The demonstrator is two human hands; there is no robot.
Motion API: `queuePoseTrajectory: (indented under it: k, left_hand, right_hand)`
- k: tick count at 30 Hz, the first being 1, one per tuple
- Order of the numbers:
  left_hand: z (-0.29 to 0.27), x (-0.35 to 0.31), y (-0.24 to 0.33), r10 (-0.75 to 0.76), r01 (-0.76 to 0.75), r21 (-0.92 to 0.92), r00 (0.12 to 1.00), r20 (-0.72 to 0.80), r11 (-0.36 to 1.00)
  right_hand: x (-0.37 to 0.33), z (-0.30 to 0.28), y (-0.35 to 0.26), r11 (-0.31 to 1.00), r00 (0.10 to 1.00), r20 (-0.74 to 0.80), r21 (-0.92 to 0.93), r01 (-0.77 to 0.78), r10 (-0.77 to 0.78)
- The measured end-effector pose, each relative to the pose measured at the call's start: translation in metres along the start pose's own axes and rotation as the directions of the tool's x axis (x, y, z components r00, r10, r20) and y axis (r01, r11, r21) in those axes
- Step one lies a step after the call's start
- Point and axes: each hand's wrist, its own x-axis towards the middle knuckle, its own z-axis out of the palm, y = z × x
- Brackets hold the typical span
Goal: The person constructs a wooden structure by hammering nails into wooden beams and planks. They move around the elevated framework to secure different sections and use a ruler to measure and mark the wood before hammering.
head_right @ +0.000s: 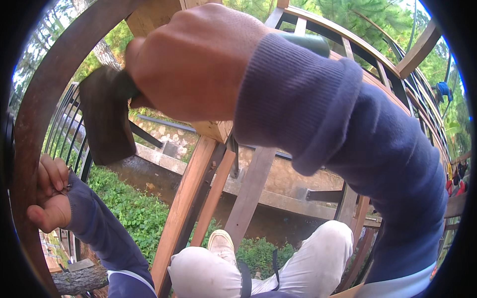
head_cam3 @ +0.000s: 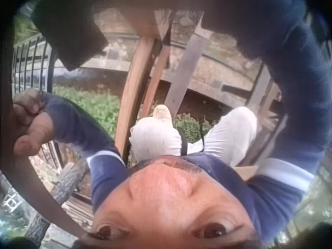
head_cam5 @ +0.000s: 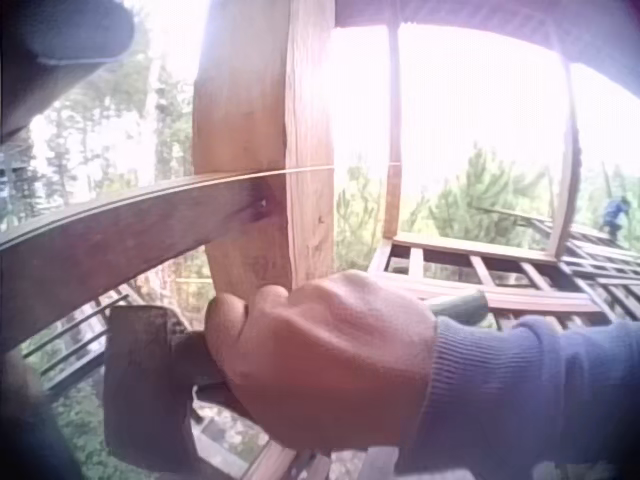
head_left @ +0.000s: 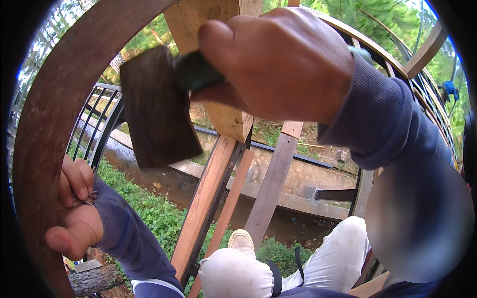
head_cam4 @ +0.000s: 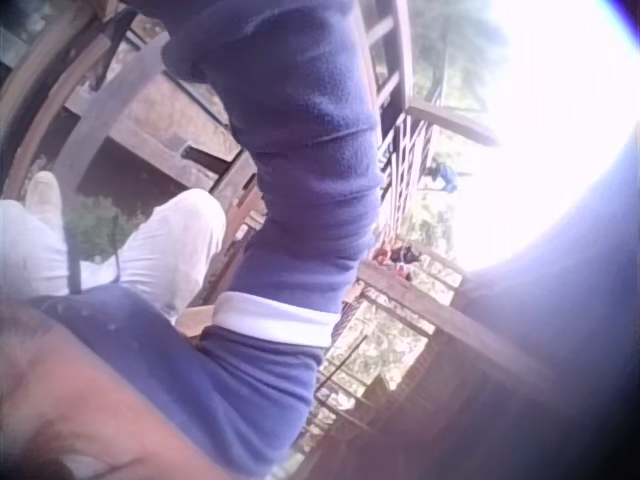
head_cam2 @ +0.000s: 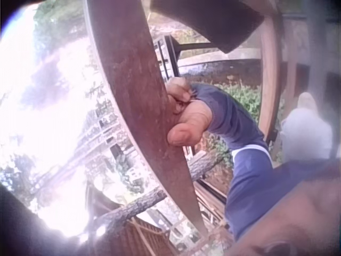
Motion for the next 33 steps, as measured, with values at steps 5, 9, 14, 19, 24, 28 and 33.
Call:
queuePoseTrajectory:
  k: [5,9,14,19,24,28,33]
  left_hand:
    - [-0.002,0.000,-0.006,0.017,-0.015,-0.039,0.998,0.053,0.999]
    - [-0.003,0.000,-0.002,0.008,-0.006,-0.026,0.998,0.066,1.000]
    - [-0.002,0.001,0.002,0.018,-0.016,-0.031,0.998,0.067,0.999]
    - [0.001,-0.001,-0.012,0.066,-0.056,-0.155,0.996,0.062,0.986]
    - [-0.005,0.001,0.001,0.073,-0.065,-0.116,0.995,0.064,0.991]
    - [-0.005,0.003,-0.007,0.072,-0.051,-0.126,0.982,0.173,0.991]
    - [0.013,-0.004,-0.002,0.083,-0.083,-0.013,0.996,0.020,0.996]
  right_hand:
    - [-0.004,0.000,0.009,0.991,0.996,0.022,-0.099,-0.086,0.088]
    - [-0.009,0.011,-0.011,0.969,0.984,0.055,-0.194,-0.156,0.169]
    - [-0.001,-0.005,0.001,0.933,0.965,0.202,-0.349,-0.089,0.167]
    - [-0.008,-0.003,0.002,0.909,0.982,0.121,-0.409,-0.081,0.142]
    - [-0.001,-0.007,0.010,0.908,0.993,-0.004,-0.404,-0.108,0.116]
    - [-0.014,0.015,0.009,0.865,0.988,-0.043,-0.479,-0.152,0.149]
    - [-0.028,0.022,0.018,0.952,0.936,-0.175,0.073,-0.297,0.305]
